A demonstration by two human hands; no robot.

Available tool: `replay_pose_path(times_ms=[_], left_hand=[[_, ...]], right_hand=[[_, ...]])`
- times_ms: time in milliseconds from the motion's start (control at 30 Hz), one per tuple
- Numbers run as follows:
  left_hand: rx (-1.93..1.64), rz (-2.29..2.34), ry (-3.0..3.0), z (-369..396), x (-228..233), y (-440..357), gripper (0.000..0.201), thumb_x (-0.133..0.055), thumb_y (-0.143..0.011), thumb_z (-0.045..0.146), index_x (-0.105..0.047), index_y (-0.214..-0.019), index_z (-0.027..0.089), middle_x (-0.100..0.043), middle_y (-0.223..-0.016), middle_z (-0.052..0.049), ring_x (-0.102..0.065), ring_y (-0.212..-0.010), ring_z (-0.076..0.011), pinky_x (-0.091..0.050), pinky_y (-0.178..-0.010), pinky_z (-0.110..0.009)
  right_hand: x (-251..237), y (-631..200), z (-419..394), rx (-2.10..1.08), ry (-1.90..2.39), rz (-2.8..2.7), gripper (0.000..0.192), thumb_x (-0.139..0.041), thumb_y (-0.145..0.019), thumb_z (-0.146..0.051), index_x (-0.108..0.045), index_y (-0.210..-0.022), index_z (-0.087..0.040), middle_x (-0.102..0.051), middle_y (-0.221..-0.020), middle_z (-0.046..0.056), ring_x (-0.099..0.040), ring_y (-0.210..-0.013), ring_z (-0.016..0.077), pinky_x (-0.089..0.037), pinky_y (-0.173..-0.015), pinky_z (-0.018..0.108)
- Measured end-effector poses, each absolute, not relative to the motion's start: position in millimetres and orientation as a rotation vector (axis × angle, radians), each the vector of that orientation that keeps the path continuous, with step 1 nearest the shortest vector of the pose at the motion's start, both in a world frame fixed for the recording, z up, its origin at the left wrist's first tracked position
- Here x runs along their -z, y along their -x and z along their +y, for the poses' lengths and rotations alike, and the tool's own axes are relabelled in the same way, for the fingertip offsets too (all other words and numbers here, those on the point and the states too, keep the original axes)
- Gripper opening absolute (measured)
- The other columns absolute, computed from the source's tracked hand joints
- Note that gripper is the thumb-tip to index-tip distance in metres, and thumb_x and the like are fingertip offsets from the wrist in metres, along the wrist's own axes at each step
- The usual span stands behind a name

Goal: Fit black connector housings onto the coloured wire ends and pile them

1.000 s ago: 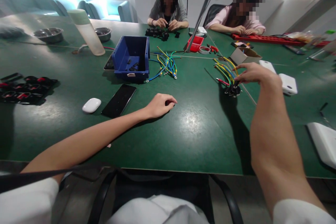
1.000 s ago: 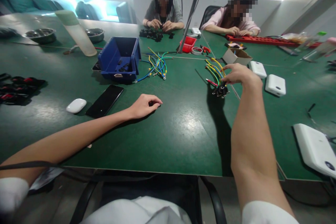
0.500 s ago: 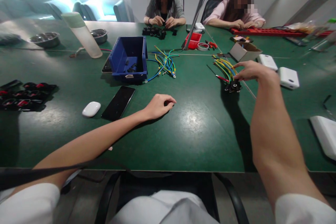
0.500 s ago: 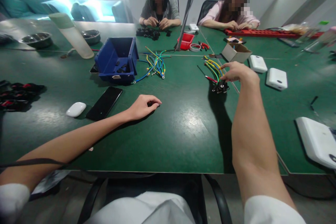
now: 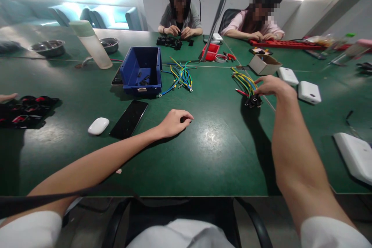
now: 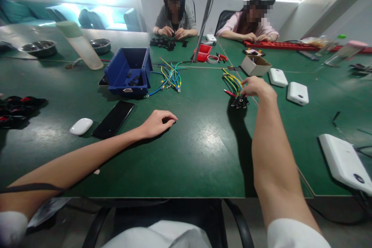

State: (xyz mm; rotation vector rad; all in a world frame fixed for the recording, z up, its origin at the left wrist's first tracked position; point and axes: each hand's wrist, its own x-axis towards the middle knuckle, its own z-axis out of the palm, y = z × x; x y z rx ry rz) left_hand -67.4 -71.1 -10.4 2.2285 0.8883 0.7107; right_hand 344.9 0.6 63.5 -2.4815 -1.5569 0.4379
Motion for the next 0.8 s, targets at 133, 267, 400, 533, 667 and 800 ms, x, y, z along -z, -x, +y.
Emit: replay_pose_path(times_ms=[133,267,400,533,667,800], left_hand=[[-0.699,0.852,-2.27,-69.9,9.8,66.8,0.02,-0.055,-0.084,0.015,-0.073,-0.092,0.017,-0.075,-0.092,-0.005,-0.067,-0.083,-0.017,-0.05,-0.079,-0.029],[-0.699,0.834,-2.277,-68.9,10.6,66.8,0.02,-0.054,-0.085,0.014,-0.073,-0.092,0.017,-0.075,-0.093,-0.005,-0.068,-0.085,-0.0169,-0.05,-0.08,-0.029],[-0.687,0.824,-2.28,-68.1,11.1,66.9,0.021,-0.054,-0.085,0.013,-0.072,-0.093,0.016,-0.074,-0.094,-0.005,-0.068,-0.085,-0.0166,-0.049,-0.08,-0.029],[-0.686,0.822,-2.281,-67.7,9.8,66.9,0.021,-0.054,-0.085,0.013,-0.072,-0.093,0.015,-0.074,-0.093,-0.005,-0.067,-0.084,-0.0164,-0.049,-0.078,-0.028],[-0.681,0.821,-2.275,-67.1,8.7,67.1,0.02,-0.054,-0.084,0.012,-0.072,-0.092,0.015,-0.074,-0.092,-0.005,-0.067,-0.081,-0.0159,-0.049,-0.077,-0.028],[-0.682,0.825,-2.259,-66.6,8.3,67.2,0.02,-0.054,-0.084,0.012,-0.072,-0.092,0.015,-0.074,-0.091,-0.005,-0.067,-0.081,-0.0157,-0.049,-0.077,-0.028]], right_hand=[[-61.5,-346.8,2.7,-0.438,2.499,-1.536,0.047,-0.073,-0.068,0.0,-0.065,-0.112,-0.01,-0.069,-0.066,0.01,-0.06,-0.05,0.0176,-0.048,-0.057,0.032],[-61.7,-347.9,4.5,-0.365,2.567,-1.591,0.049,-0.074,-0.069,-0.004,-0.064,-0.117,-0.011,-0.072,-0.082,0.014,-0.063,-0.056,0.0174,-0.049,-0.062,0.03],[-62.9,-346.2,5.2,-0.319,2.654,-1.617,0.048,-0.073,-0.071,-0.008,-0.065,-0.117,-0.014,-0.072,-0.085,0.011,-0.065,-0.058,0.0152,-0.048,-0.064,0.027],[-62.1,-344.6,5.6,-0.325,2.672,-1.605,0.05,-0.071,-0.071,-0.007,-0.063,-0.12,-0.015,-0.073,-0.083,0.012,-0.064,-0.058,0.0139,-0.046,-0.065,0.026],[-57.2,-347.0,8.7,-0.275,2.692,-1.584,0.048,-0.073,-0.07,-0.008,-0.066,-0.117,-0.014,-0.072,-0.077,0.013,-0.063,-0.059,0.0145,-0.044,-0.066,0.029],[-51.6,-350.8,12.9,-0.241,2.718,-1.556,0.047,-0.077,-0.068,-0.011,-0.068,-0.113,-0.018,-0.072,-0.078,0.011,-0.062,-0.062,0.0143,-0.041,-0.066,0.03]])
